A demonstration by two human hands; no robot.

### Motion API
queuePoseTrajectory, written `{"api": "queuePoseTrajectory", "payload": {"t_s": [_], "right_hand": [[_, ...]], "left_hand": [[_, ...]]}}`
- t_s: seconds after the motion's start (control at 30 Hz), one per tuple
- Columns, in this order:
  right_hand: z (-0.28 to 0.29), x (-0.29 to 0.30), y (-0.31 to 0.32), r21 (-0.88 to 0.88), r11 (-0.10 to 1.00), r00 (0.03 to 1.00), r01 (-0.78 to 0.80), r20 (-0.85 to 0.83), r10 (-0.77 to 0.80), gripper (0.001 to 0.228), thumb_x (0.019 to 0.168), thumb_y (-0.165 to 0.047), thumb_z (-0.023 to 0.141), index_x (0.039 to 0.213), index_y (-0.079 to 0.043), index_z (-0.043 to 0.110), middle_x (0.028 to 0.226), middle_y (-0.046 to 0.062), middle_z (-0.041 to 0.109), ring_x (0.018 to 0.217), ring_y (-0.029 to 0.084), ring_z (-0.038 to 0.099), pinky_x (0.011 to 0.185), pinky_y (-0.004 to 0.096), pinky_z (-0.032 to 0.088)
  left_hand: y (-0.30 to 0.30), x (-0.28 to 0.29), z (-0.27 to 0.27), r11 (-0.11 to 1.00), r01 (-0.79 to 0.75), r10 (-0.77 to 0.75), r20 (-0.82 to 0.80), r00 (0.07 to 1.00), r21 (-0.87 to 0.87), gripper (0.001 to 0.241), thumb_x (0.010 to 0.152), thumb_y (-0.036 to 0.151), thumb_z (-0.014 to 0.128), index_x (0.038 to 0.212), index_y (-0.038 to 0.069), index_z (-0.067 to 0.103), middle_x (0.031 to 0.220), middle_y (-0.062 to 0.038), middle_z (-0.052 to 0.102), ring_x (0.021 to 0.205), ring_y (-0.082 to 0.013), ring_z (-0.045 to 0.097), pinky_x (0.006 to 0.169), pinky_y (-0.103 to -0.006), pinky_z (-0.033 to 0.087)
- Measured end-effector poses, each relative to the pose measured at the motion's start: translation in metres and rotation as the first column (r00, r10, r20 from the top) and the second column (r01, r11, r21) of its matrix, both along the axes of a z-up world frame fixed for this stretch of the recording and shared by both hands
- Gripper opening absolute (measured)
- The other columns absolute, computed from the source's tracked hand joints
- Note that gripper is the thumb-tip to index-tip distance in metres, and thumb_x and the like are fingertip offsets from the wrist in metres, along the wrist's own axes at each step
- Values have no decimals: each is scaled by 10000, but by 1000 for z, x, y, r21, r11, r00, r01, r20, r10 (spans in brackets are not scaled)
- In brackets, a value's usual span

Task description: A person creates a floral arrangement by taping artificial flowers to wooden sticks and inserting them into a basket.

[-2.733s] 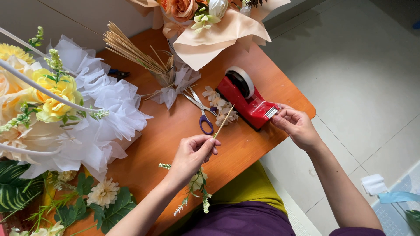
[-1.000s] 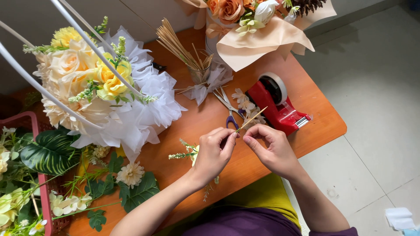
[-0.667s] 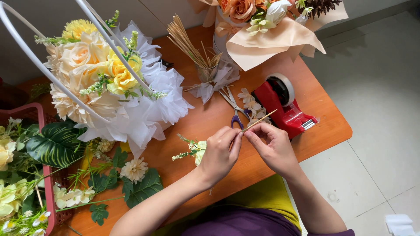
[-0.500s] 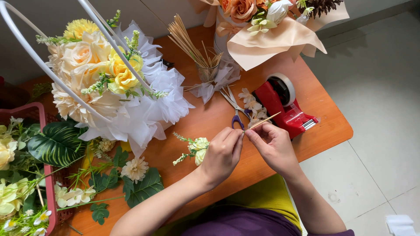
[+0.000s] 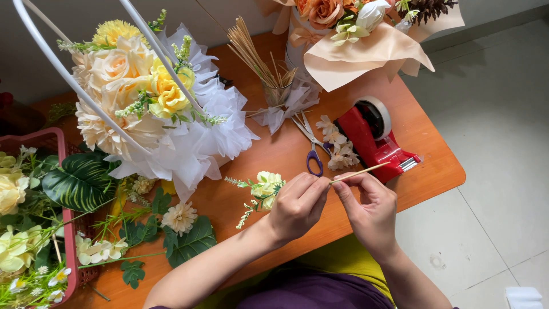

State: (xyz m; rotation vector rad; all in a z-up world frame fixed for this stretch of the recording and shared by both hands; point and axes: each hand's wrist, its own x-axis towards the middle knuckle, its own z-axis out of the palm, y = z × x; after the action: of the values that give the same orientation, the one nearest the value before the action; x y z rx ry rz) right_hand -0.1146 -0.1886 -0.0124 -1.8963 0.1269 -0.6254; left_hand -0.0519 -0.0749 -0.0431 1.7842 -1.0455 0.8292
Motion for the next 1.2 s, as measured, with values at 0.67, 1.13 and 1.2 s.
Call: {"api": "queuePoseTrajectory", "payload": {"t_s": [0.67,1.13,1.2], "right_hand": [[-46,2,-40,-160,890,764,-427,464,449,69,724,29,586,751,-5,640,520,46,437,530,183,490,680,417,419],[0,-11,-35,-436,888,912,-146,288,292,29,753,-60,625,771,-48,643,567,43,509,505,205,486,602,353,434],[5,-11,-33,-454,878,923,-151,253,290,16,756,-52,627,771,-50,634,576,40,508,520,207,490,617,351,425]], "left_hand": [[-3,-14,7,967,245,-231,173,957,-63,141,809,-26,452,719,-19,561,588,-84,396,432,-202,421,405,-255,414],[4,-16,27,954,300,-300,-38,953,-5,103,804,-34,480,730,-21,552,595,-85,423,471,-232,468,416,-266,418],[8,-16,30,922,381,-385,-221,896,-63,78,794,-54,499,740,-25,548,590,-93,448,489,-260,498,427,-283,435]]}}
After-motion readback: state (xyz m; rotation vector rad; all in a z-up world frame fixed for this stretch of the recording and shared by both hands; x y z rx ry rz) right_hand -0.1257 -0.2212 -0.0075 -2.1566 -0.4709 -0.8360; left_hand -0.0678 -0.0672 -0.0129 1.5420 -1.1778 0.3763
